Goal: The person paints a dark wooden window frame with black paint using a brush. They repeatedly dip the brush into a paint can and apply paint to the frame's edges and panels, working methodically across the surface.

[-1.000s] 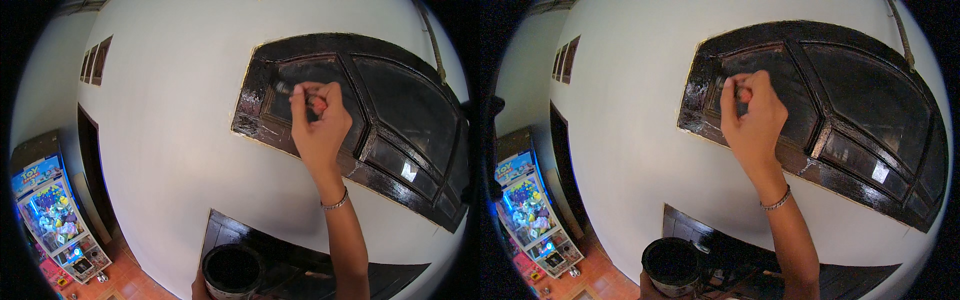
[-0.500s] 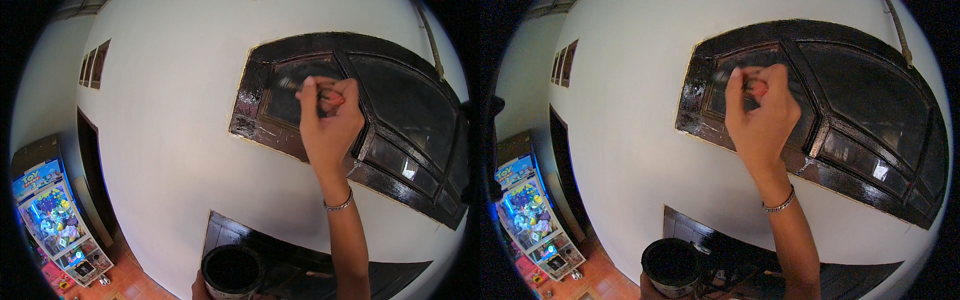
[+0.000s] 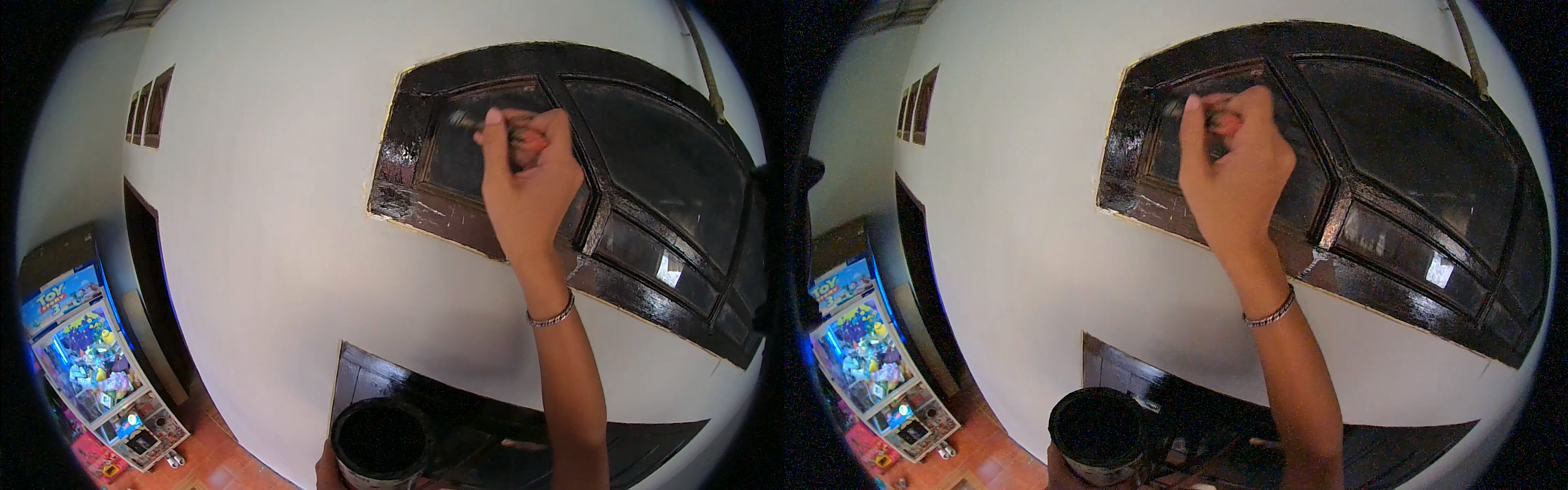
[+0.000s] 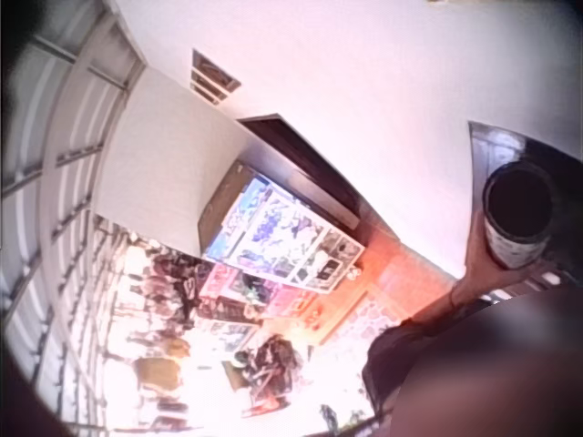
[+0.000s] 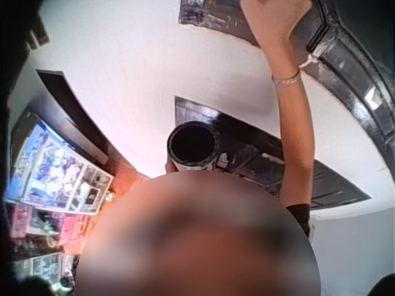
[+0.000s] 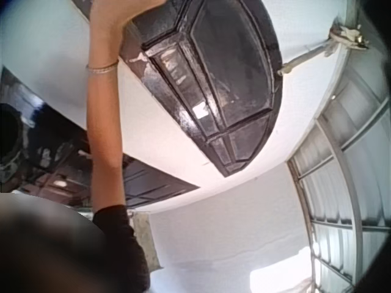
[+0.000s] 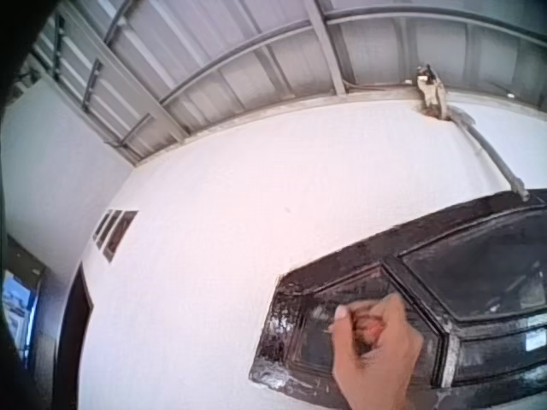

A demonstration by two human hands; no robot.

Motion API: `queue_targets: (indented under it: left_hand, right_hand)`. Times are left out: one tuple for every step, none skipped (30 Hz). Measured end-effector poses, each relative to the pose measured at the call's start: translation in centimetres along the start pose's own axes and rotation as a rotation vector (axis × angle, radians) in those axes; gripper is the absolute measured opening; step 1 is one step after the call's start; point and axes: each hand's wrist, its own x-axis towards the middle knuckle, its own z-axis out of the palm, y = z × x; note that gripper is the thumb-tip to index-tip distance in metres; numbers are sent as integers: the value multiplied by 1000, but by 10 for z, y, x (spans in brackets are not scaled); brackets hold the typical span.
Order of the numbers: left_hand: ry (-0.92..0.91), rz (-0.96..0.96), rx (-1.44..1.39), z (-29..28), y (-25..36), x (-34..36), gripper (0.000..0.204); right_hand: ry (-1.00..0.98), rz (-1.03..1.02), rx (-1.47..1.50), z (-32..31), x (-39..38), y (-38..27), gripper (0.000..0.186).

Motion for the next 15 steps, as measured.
queue_targets:
  left_hand:
    - [3,10,-10,0,0,0,106]
    - [0,9,-11,0,0,0,106]
    - [-1,7,-12,0,1,0,106]
    - [-1,8,-14,0,1,1,106]
    - [1,-5,-16,0,3,2,106]
    - [-1,-20,-17,0,4,2,105]
    - [-3,-37,-18,0,6,3,105]
    - [-5,-38,-13,1,8,3,105]
    - [-7,-39,-7,1,9,4,104]
    - [-8,-39,-2,2,10,4,103]
    - [-4,-42,-5,2,11,4,103]
    - [2,-43,-8,2,12,4,103]
    - [9,-43,-12,3,13,5,103]
    - [8,-54,-31,3,13,5,103]
    - [8,-64,-49,3,14,6,103]
  right_hand:
    - [-66,-11,-53,1,-1,0,25]
    - [-145,-50,-83,0,-1,1,25]
    - [-186,33,-148,0,-2,1,24]
    - [-108,-29,-101,0,-1,1,24]
    - [-52,-35,-61,-1,-1,1,24]
    - [3,-39,-24,-1,0,1,24]
    - [32,-52,-18,-2,0,0,23]
    - [59,-65,-13,-1,1,0,23]
    - [56,1,-30,-2,1,-1,23]
    - [-2,-59,-75,-3,1,-2,23]
    - [-90,-40,-141,-5,1,-3,23]
    - [-203,-7,-203,-6,-1,-5,24]
    - [-281,100,-220,-6,0,-4,24]
    - [-202,41,-172,-8,-1,-4,24]
    - [-157,45,-144,-7,0,-3,25]
